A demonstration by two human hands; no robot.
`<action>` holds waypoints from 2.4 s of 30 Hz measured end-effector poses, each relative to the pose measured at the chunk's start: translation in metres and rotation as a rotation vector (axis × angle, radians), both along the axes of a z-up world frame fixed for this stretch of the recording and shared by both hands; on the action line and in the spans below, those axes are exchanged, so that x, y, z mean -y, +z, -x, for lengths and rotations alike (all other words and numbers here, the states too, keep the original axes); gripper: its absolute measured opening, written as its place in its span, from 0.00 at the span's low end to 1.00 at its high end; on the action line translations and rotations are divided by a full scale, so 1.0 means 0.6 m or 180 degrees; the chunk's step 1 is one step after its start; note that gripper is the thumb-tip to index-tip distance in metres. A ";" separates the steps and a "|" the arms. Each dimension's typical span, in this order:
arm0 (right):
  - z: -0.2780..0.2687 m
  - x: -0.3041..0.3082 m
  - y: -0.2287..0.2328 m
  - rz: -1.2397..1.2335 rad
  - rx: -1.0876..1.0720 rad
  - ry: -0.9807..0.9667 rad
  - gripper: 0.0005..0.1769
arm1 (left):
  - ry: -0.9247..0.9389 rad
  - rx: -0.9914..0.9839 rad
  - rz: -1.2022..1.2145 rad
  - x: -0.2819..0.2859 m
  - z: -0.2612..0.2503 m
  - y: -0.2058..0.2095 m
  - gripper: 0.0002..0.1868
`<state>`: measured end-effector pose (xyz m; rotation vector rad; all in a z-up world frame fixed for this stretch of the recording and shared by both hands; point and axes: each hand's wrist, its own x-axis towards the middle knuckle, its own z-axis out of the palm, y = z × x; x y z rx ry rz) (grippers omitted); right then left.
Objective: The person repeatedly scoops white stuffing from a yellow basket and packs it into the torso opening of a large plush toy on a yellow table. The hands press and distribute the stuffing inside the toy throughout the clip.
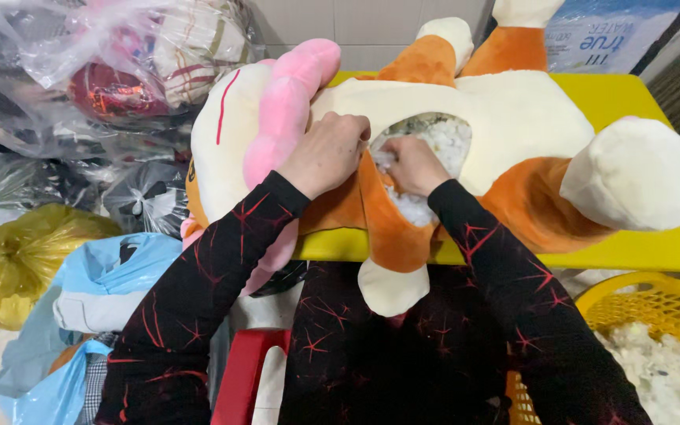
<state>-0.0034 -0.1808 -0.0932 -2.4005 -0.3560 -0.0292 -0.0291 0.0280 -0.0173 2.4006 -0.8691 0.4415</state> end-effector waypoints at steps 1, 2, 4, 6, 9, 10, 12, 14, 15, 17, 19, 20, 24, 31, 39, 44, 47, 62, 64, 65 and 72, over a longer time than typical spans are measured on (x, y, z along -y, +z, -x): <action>-0.005 -0.004 -0.001 -0.0195 -0.0553 -0.0075 0.18 | -0.0034 0.0006 -0.0025 -0.001 -0.002 -0.002 0.06; -0.006 -0.004 -0.001 -0.0030 -0.0626 0.0144 0.14 | -0.0068 0.0012 -0.0050 -0.001 -0.006 -0.004 0.07; -0.007 0.004 0.011 0.0293 -0.0760 0.0571 0.16 | -0.0677 0.0090 -0.0301 -0.002 -0.020 0.000 0.14; 0.011 0.043 0.032 0.0465 0.0121 0.0870 0.13 | -0.1032 -0.0093 -0.0823 0.000 -0.035 0.002 0.20; 0.057 0.087 0.053 0.0513 0.0152 0.0510 0.23 | -0.1228 -0.0325 -0.1770 0.014 -0.048 -0.011 0.29; 0.077 0.101 0.060 0.0493 -0.0046 0.0258 0.31 | -0.1314 -0.0094 -0.1916 0.021 -0.050 -0.018 0.35; 0.117 0.118 0.071 0.0790 -0.0014 0.0526 0.42 | -0.1509 0.0337 -0.2064 0.037 -0.052 -0.029 0.51; 0.144 0.122 0.073 0.1064 -0.0044 0.0711 0.56 | -0.1706 0.0705 -0.2060 0.049 -0.047 -0.042 0.73; 0.151 0.118 0.069 0.1191 -0.0096 0.0766 0.64 | -0.1621 0.0626 -0.2237 0.050 -0.046 -0.047 0.73; 0.155 0.106 0.051 0.1427 -0.0052 0.0711 0.73 | -0.1442 0.0467 -0.2586 0.053 -0.045 -0.056 0.74; 0.149 0.094 0.030 0.1640 0.0144 0.0478 0.76 | -0.1257 0.0004 -0.3072 0.059 -0.045 -0.065 0.55; 0.143 0.094 0.022 0.1725 0.0236 0.0415 0.71 | -0.1164 -0.0227 -0.3310 0.062 -0.047 -0.069 0.45; 0.129 0.106 -0.011 0.1950 0.0571 0.0224 0.59 | -0.1183 -0.0806 -0.3407 0.081 -0.060 -0.084 0.24; 0.129 0.111 -0.016 0.1861 0.0827 0.0191 0.55 | -0.1250 -0.1011 -0.3297 0.079 -0.055 -0.051 0.26; 0.163 0.123 0.046 0.1492 0.0377 0.0480 0.69 | -0.1174 0.0464 -0.2462 0.021 0.005 -0.033 0.31; 0.132 0.106 0.048 0.2173 0.0303 0.0470 0.74 | -0.0936 0.0982 -0.3285 0.071 -0.017 -0.044 0.71; 0.108 0.106 0.036 0.2386 0.0242 0.0336 0.71 | -0.0914 0.0185 -0.3831 0.091 -0.043 -0.043 0.58; 0.139 0.131 0.027 0.1892 0.1219 0.0527 0.47 | -0.1325 0.0684 -0.1864 0.048 -0.020 -0.034 0.51; 0.137 0.129 0.016 0.2197 0.1527 0.0829 0.43 | -0.1634 0.0162 -0.1820 0.047 -0.012 -0.053 0.51; 0.128 0.128 0.012 0.2134 0.1408 0.0885 0.39 | -0.1774 -0.0080 -0.1799 0.049 -0.013 -0.059 0.51; 0.092 0.146 0.021 0.2828 0.0420 0.0944 0.10 | -0.1289 -0.0474 -0.2835 0.062 -0.024 -0.068 0.29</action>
